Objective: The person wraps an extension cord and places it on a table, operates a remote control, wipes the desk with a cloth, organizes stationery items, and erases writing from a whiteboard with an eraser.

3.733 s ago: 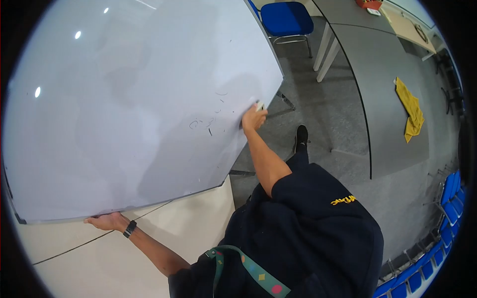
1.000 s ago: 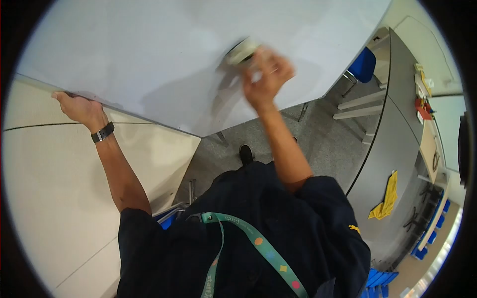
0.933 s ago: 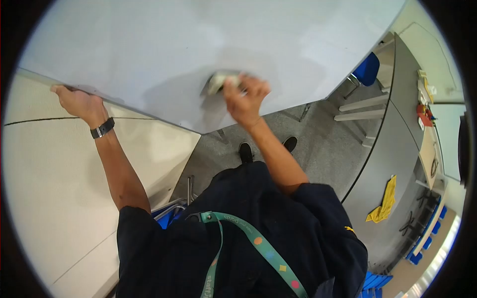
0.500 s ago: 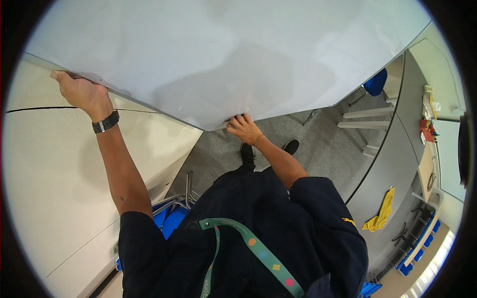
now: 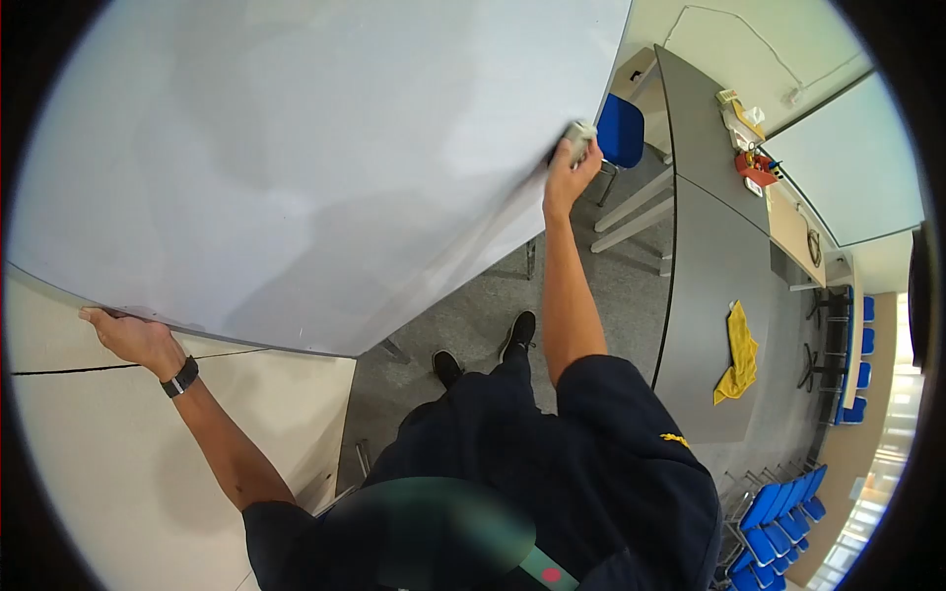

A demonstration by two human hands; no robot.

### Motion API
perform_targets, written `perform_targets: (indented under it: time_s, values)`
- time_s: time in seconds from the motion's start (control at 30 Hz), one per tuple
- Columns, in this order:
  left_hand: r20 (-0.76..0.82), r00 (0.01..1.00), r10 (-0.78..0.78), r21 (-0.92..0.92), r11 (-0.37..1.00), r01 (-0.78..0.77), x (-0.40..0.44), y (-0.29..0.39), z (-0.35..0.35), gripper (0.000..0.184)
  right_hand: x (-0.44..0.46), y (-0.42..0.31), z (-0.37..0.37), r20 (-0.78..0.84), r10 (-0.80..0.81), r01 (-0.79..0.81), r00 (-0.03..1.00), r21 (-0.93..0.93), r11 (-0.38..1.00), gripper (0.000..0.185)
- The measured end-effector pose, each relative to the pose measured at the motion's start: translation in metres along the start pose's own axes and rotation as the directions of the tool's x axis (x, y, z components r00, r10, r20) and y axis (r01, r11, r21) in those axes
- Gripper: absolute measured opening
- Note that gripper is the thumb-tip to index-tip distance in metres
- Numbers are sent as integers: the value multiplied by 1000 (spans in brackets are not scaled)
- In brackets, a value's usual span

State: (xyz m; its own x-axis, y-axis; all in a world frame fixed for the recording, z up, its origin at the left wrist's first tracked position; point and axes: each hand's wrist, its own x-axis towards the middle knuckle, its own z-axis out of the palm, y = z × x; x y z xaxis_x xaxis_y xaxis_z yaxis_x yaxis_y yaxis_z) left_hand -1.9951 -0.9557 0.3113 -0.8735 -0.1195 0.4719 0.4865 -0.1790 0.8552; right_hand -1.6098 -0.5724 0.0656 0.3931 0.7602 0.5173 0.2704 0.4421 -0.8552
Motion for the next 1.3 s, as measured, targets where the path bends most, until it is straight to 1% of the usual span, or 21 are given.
perform_targets:
  time_s: [0.03,0.07,0.1,0.17,0.23,0.27,0.43,0.53,0.57,0.63,0.7,0.77,0.83,0.87,0.93,1.0,1.03,1.1,1.17,1.27,1.3]
  values:
    - [-7,1000,5,-6,1000,-5,-2,1,0,61,-2,10,2,-4,-2,2,1000,0,1000,52]
    - [-3,1000,5,-11,1000,-5,-2,1,-2,61,-3,13,3,-92,277,-279,956,-4,960,48]
    - [1,1000,-10,-12,1000,10,0,-1,-3,61,-1,14,9,-175,527,-531,832,25,847,45]
    - [-4,1000,-23,-28,999,23,6,-8,-7,62,5,-15,26,-176,507,-498,844,93,862,44]
    - [30,1000,-7,-42,999,8,12,-16,-11,63,23,-85,45,-180,146,-114,973,180,977,47]
    - [52,998,-20,-50,998,23,13,-17,-12,63,40,-126,52,-186,42,-12,982,161,987,47]
    - [0,1000,-3,-64,998,3,0,1,-1,58,167,-255,77,-183,-240,287,953,302,909,51]
    - [81,997,-15,-41,999,18,22,-32,-22,55,180,-247,83,-192,-350,379,917,146,914,59]
    - [73,997,-27,-81,996,33,16,-21,-14,54,159,-248,66,-193,-288,311,938,100,945,51]
    - [70,998,6,-50,999,-3,21,-24,-15,45,135,-178,66,-290,-222,271,931,143,952,52]
    - [45,995,-85,-136,987,90,12,-10,-9,44,87,-100,49,-310,-29,61,950,96,993,53]
    - [125,992,-23,-165,985,44,14,-18,-12,44,31,-28,30,-335,157,-126,929,111,986,53]
    - [200,979,48,-184,983,-10,29,-30,-27,45,-26,42,17,-341,417,-408,842,101,907,54]
    - [251,964,92,-77,994,-75,44,-41,-40,55,-53,78,12,-368,494,-494,788,100,864,54]
    - [177,983,39,-109,994,-20,-3,-2,0,65,-99,135,3,-391,580,-589,714,111,800,54]
    - [165,984,59,-58,997,-50,4,-7,-7,64,-130,155,-6,-367,878,-922,308,112,371,55]
    - [143,988,61,-16,998,-59,8,-11,-11,63,-132,152,-8,-362,881,-924,304,113,365,55]
    - [138,987,78,-17,997,-76,13,-16,-12,63,-110,130,-6,-394,915,-974,88,160,162,53]
    - [110,989,96,-37,995,-92,10,-11,-10,63,-69,104,3,-383,914,-957,134,189,220,52]
    - [66,996,58,-81,995,-53,-1,-1,1,63,18,30,23,-380,812,-785,443,273,556,52]
    - [49,999,2,-78,997,2,-1,1,2,63,45,-2,33,-412,693,-666,592,233,708,50]
